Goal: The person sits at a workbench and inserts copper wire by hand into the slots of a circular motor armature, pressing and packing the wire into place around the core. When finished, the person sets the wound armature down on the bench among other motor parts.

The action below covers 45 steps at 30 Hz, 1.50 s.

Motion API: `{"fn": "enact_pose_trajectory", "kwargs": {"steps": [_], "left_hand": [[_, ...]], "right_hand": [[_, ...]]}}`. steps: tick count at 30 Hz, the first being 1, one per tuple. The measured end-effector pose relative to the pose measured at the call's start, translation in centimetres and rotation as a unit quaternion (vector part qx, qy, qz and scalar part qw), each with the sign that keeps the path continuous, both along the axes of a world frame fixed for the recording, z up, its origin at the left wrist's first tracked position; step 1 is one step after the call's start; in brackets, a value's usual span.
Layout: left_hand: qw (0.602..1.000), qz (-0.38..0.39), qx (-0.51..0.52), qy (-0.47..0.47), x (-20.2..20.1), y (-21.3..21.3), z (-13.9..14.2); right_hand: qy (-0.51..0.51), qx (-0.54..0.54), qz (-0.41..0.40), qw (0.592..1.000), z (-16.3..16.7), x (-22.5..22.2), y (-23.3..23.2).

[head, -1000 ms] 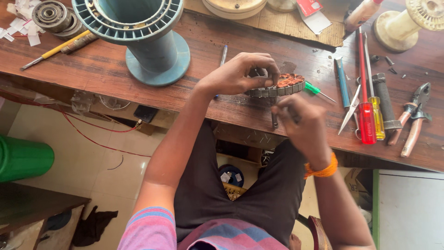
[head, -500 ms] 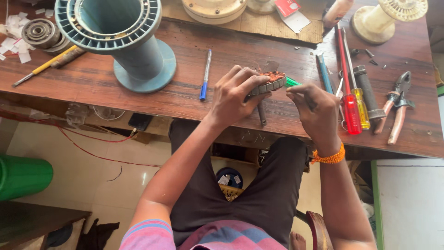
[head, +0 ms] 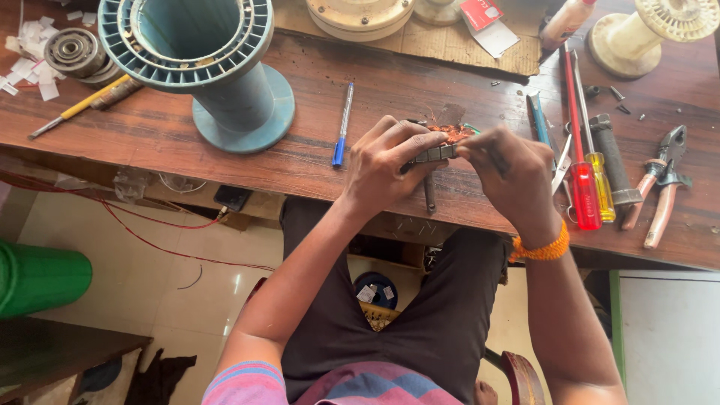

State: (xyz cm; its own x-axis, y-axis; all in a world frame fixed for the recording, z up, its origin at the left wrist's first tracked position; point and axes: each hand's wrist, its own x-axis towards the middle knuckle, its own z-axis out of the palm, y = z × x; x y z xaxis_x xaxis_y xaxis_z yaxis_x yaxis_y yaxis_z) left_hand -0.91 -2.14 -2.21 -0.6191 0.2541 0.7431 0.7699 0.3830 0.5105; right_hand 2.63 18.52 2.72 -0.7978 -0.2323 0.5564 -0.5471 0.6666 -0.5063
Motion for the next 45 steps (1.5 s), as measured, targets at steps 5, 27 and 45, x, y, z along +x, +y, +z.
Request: {"fn": "enact_pose_trajectory", "kwargs": {"steps": [5, 27, 45], "left_hand": [[1.0, 0.011, 0.012, -0.012, 0.3, 0.5, -0.5], [0.864, -0.279, 0.079, -0.411, -5.5, -1.2, 1.0], [0.88, -0.392, 0.083, -0.253, -8.3, -2.7, -0.8]], "right_hand": [[-0.015, 0.023, -0.044, 0.999, 0.2, 0.6, 0.3], [-0.043, -0.034, -0.002, 0.998, 0.6, -3.1, -2.2], [-0.071, -0.061, -0.045, 0.995, -1.7, 2.2, -4.2]]}}
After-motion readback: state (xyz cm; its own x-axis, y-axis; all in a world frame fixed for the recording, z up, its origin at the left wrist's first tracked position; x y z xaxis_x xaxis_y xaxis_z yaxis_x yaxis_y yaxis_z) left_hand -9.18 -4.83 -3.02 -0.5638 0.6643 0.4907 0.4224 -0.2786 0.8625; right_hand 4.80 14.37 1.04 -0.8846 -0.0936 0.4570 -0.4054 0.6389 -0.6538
